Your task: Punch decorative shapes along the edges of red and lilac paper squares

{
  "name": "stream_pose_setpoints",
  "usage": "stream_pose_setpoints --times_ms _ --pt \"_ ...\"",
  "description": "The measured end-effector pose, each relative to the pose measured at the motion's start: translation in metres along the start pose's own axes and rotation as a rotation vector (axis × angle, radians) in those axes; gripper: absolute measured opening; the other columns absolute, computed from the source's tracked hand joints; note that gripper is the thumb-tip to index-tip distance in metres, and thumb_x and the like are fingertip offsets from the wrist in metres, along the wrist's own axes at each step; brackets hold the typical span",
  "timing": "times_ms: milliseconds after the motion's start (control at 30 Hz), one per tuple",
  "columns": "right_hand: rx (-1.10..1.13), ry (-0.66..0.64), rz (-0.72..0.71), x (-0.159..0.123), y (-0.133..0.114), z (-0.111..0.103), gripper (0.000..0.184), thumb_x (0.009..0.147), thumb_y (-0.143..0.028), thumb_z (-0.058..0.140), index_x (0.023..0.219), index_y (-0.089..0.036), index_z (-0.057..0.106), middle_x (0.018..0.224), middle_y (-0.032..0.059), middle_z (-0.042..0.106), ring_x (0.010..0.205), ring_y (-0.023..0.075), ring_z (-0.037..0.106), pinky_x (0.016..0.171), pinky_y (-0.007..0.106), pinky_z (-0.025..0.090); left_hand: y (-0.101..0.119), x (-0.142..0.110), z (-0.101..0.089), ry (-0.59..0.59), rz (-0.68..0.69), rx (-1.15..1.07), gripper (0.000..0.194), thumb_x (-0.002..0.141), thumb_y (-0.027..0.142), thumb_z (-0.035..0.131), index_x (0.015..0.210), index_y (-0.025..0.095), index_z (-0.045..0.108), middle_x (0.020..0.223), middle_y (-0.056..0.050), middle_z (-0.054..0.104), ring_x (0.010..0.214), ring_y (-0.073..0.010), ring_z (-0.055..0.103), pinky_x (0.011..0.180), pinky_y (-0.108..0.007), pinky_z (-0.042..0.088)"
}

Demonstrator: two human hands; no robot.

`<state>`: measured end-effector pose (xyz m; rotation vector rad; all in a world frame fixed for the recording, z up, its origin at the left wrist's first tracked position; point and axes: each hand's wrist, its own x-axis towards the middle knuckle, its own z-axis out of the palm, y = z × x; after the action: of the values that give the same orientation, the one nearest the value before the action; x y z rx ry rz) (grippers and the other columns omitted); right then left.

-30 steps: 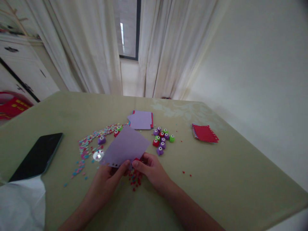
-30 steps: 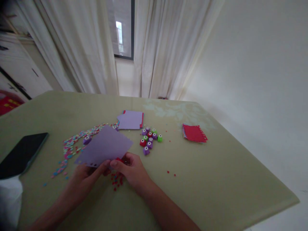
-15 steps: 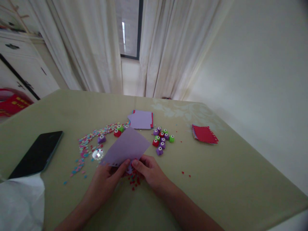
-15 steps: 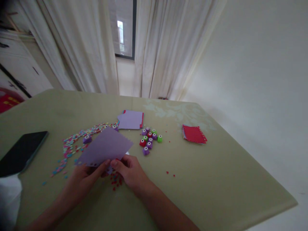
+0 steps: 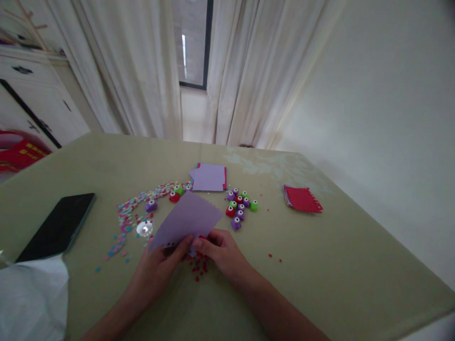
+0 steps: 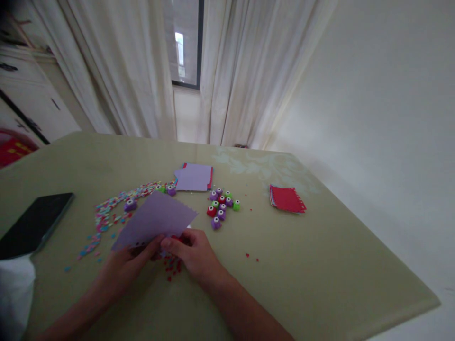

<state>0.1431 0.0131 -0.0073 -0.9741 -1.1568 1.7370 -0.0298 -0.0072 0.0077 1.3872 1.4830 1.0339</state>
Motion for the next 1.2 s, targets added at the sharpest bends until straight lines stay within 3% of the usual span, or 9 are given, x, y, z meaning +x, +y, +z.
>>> stream_pose_setpoints --times_ms 100,267,433,567,867,1067,1200 --pt "-0.074 0.001 -0.018 -0.001 -0.002 -0.007 0.05 0.076 -0.065 0.082 0.08 -0.016 0.071 0.069 -0.0006 0.063 0.061 0.0126 0.052 0.062 0.026 0.041 -0.006 0.001 -0.002 0.021 -0.003 0.004 0.04 0.087 0.054 0.067 0.064 0.022 0.072 0.06 -0.003 0.074 0.062 -0.0242 0.071 0.058 -0.03 0.058" --pt "-0.222 0.124 -0.144 -0.002 -0.008 -0.012 0.038 0.077 -0.048 0.088 0.089 -0.017 0.069 0.075 -0.0023 0.063 0.066 0.0125 0.054 0.064 0.025 0.041 -0.011 0.003 -0.004 0.045 -0.002 0.061 0.047 0.089 0.056 0.068 0.06 0.019 0.07 0.057 -0.004 0.071 0.055 -0.0211 0.067 0.051 -0.027 0.05" --pt "0.099 0.022 -0.021 0.0 -0.006 -0.008 0.042 0.072 -0.047 0.092 0.09 -0.017 0.069 0.083 0.0015 0.072 0.07 0.0142 0.063 0.068 0.026 0.048 -0.006 0.003 -0.003 0.045 0.03 0.03 0.046 0.089 0.054 0.066 0.06 0.018 0.07 0.056 -0.004 0.071 0.054 -0.0207 0.066 0.051 -0.027 0.05" --pt "0.244 0.062 0.069 0.002 -0.001 -0.007 0.042 0.071 -0.046 0.093 0.092 -0.015 0.073 0.083 0.0018 0.072 0.064 0.0121 0.063 0.063 0.024 0.048 -0.004 0.002 -0.001 0.019 0.039 -0.016 0.035 0.088 0.05 0.066 0.074 0.02 0.076 0.067 -0.004 0.077 0.061 -0.0229 0.071 0.056 -0.029 0.057" --pt "0.173 0.074 0.054 0.003 0.004 -0.006 0.041 0.07 -0.048 0.093 0.082 -0.013 0.077 0.072 0.0021 0.07 0.059 0.0107 0.058 0.06 0.023 0.044 -0.005 0.003 0.002 -0.002 0.055 -0.029 0.025 0.089 0.047 0.066 0.087 0.025 0.079 0.096 -0.006 0.084 0.089 -0.0279 0.078 0.082 -0.037 0.063" --pt "0.131 0.076 0.055 0.002 0.007 -0.006 0.04 0.073 -0.048 0.091 0.083 -0.013 0.078 0.069 0.0018 0.069 0.056 0.011 0.055 0.057 0.023 0.043 -0.009 0.003 0.004 0.01 0.054 -0.02 0.024 0.089 0.046 0.067 0.083 0.026 0.078 0.08 -0.006 0.083 0.089 -0.0296 0.078 0.086 -0.041 0.063" --pt "0.136 0.084 0.058 0.002 0.009 -0.005 0.041 0.072 -0.049 0.092 0.086 -0.012 0.079 0.071 0.0032 0.07 0.057 0.0115 0.056 0.058 0.024 0.044 -0.014 0.003 0.005 -0.016 0.058 -0.022 0.028 0.091 0.046 0.066 0.096 0.023 0.08 0.095 -0.007 0.084 0.091 -0.0289 0.078 0.087 -0.041 0.064"
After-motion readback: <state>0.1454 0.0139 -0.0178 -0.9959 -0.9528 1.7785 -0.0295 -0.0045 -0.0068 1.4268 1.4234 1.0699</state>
